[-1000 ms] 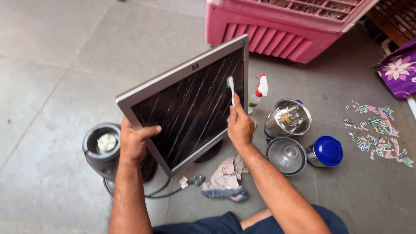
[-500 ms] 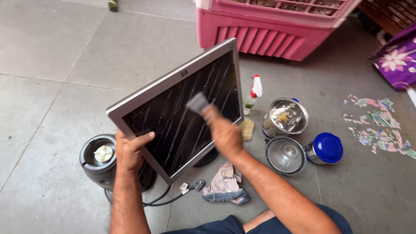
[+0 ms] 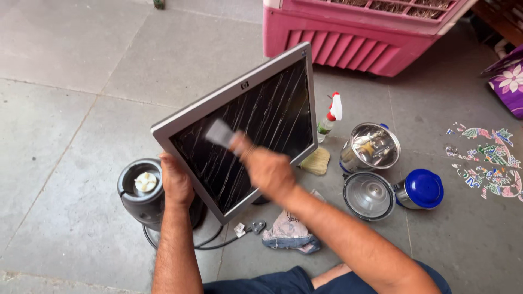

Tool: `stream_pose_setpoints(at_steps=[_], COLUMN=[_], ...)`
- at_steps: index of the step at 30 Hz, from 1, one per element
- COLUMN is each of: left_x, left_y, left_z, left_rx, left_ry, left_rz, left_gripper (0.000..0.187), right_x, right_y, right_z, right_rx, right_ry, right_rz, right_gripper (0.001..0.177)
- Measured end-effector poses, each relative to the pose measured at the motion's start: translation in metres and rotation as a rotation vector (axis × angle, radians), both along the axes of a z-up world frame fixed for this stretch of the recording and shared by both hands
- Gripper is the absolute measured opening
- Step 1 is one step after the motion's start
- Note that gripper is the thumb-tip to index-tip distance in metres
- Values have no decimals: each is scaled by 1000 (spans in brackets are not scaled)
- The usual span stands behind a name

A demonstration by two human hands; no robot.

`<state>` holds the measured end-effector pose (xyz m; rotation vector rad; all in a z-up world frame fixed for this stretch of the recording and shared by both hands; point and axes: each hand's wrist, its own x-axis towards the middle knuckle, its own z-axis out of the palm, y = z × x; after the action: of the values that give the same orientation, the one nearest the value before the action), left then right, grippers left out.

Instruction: The person scrubs the screen of a silver HP monitor with a toothbrush and a white paste, then wipes the surface with a cloth. The person sits on the floor while performing the cleaning task.

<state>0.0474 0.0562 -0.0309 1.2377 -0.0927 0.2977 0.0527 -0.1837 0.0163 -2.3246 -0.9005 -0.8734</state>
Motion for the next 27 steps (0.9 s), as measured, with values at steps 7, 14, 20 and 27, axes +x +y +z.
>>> stream_pose_setpoints(at_steps=[7,14,20,27], left_x=[4,2,5,-1], left_y=[0,2,-3,-6], left_z=[-17,-16,-8,-1], left_rx=[-115,-145,-159,-80], left_ry=[74,81,78,21], left_rz=[32,2,7,34], left_gripper=[86,78,78,80], right_x=[-7,-22,-29,-28], right_y=[20,41,48,39], right_z=[11,-2,12,-28], right_rx=[226,237,211,184], right_ry=[435,313,363,311], right_rz=[-208,-34,-63,-152], right_gripper=[46,36,48,23])
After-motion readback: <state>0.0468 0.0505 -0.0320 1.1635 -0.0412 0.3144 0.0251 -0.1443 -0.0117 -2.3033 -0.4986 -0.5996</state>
